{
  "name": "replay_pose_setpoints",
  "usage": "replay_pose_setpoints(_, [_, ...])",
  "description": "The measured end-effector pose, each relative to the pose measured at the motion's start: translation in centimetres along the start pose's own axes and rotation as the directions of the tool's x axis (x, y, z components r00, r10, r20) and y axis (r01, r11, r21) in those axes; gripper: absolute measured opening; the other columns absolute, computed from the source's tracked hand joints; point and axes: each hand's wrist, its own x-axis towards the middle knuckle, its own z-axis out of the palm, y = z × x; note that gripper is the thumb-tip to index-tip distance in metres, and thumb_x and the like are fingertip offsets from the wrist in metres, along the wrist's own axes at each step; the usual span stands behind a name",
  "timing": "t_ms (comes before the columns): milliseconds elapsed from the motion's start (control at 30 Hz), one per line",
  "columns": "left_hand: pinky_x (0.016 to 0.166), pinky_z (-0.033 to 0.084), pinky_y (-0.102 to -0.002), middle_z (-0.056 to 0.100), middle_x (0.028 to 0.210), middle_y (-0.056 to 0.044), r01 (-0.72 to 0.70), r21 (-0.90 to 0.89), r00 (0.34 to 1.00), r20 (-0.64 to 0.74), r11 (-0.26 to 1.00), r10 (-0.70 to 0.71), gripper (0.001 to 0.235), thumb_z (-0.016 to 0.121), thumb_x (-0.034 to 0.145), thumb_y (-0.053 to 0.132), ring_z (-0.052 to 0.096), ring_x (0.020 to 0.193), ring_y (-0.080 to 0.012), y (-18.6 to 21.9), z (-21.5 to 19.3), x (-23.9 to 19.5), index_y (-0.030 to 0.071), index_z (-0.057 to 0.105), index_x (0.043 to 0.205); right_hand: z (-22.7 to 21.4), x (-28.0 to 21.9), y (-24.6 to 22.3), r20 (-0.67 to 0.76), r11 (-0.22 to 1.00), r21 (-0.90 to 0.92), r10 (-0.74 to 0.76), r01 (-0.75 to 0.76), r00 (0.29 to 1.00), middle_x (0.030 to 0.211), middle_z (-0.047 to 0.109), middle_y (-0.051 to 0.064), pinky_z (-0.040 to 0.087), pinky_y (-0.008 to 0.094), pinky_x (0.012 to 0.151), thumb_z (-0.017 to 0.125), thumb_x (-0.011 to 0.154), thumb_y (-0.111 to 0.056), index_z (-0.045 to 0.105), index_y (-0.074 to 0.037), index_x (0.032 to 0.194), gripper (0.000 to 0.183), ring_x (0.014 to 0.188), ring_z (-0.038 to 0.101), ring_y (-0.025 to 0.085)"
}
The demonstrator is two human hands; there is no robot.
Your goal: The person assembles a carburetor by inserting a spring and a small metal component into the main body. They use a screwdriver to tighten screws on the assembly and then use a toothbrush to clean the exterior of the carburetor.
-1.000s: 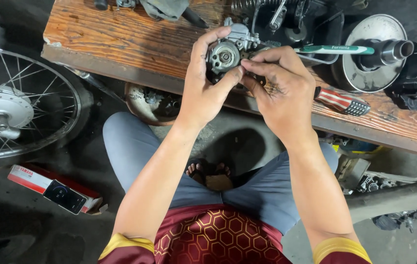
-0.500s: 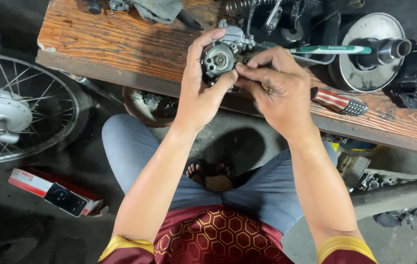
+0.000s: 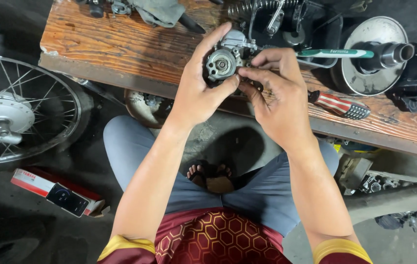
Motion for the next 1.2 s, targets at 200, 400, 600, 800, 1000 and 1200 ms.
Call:
replay_pose_setpoints(200, [0.113,0.050,-0.032,0.064,0.142,-0.010,0.042,-0.057,0.999,-0.001,0.997,-0.042,0.071,0.071,0.085,-0.006,0.065,0.126,-0.0215,-0.1,0.0,0.6,0.013,0.046,0.149,0.5,-0.4,0.1,-0.043,0.998,0.043,0.045,-0.043,0.998,0.125,0.053,0.016,0.052,0.034,0.095,0.079,0.084,0.020,0.073,0.008,0.113,0.032,0.110,0.058,0.027])
replay_pose_setpoints(400, [0.119,0.047,-0.035,0.060,0.147,-0.010,0.077,-0.079,0.997,-0.007,0.994,-0.077,0.073,0.072,0.082,-0.006,0.062,0.133,-0.0244,0.1,0.1,0.7,0.014,0.048,0.148,1.1,-1.1,0.3,-0.169,0.995,0.054,0.096,-0.088,0.981,0.122,0.059,0.016,0.053,0.037,0.098,0.086,0.086,0.010,0.068,0.007,0.106,0.026,0.112,0.062,0.028])
replay_pose_setpoints(600, [0.117,0.049,-0.033,0.063,0.145,-0.011,0.081,-0.112,0.997,0.012,0.990,-0.080,0.076,0.070,0.082,-0.010,0.064,0.129,-0.0224,0.2,0.0,0.6,0.012,0.047,0.152,0.6,-0.9,0.2,-0.120,0.992,0.057,0.118,-0.111,0.986,0.124,0.061,0.014,0.055,0.029,0.086,0.084,0.087,0.015,0.076,0.005,0.106,0.023,0.100,0.065,0.022])
replay_pose_setpoints(800, [0.121,0.047,-0.036,0.057,0.150,-0.008,0.086,-0.049,0.992,0.093,0.995,-0.081,0.074,0.072,0.081,-0.010,0.060,0.135,-0.0242,0.0,-0.8,1.6,0.015,0.048,0.147,-0.2,0.0,-0.8,-0.065,0.994,0.004,0.112,-0.112,0.992,0.120,0.063,0.016,0.055,0.029,0.081,0.082,0.084,0.018,0.076,0.011,0.099,0.017,0.093,0.065,0.021])
replay_pose_setpoints(1000, [0.112,0.047,-0.033,0.061,0.137,-0.007,0.106,-0.075,0.985,0.142,0.992,-0.095,0.073,0.071,0.080,-0.009,0.060,0.125,-0.0211,0.3,-1.2,2.0,0.015,0.047,0.145,0.0,-0.1,-0.7,-0.080,0.994,0.019,0.111,-0.110,0.991,0.122,0.062,0.016,0.055,0.030,0.082,0.080,0.084,0.019,0.074,0.012,0.098,0.017,0.094,0.064,0.022])
replay_pose_setpoints(1200, [0.113,0.047,-0.034,0.059,0.141,-0.007,0.078,-0.087,0.989,0.132,0.993,-0.066,0.072,0.070,0.078,-0.010,0.060,0.126,-0.0215,0.1,-1.0,2.1,0.014,0.049,0.143,0.2,-0.6,-0.4,-0.116,0.995,-0.001,0.096,-0.097,0.989,0.123,0.061,0.014,0.053,0.031,0.088,0.084,0.085,0.012,0.076,0.005,0.104,0.022,0.101,0.064,0.022])
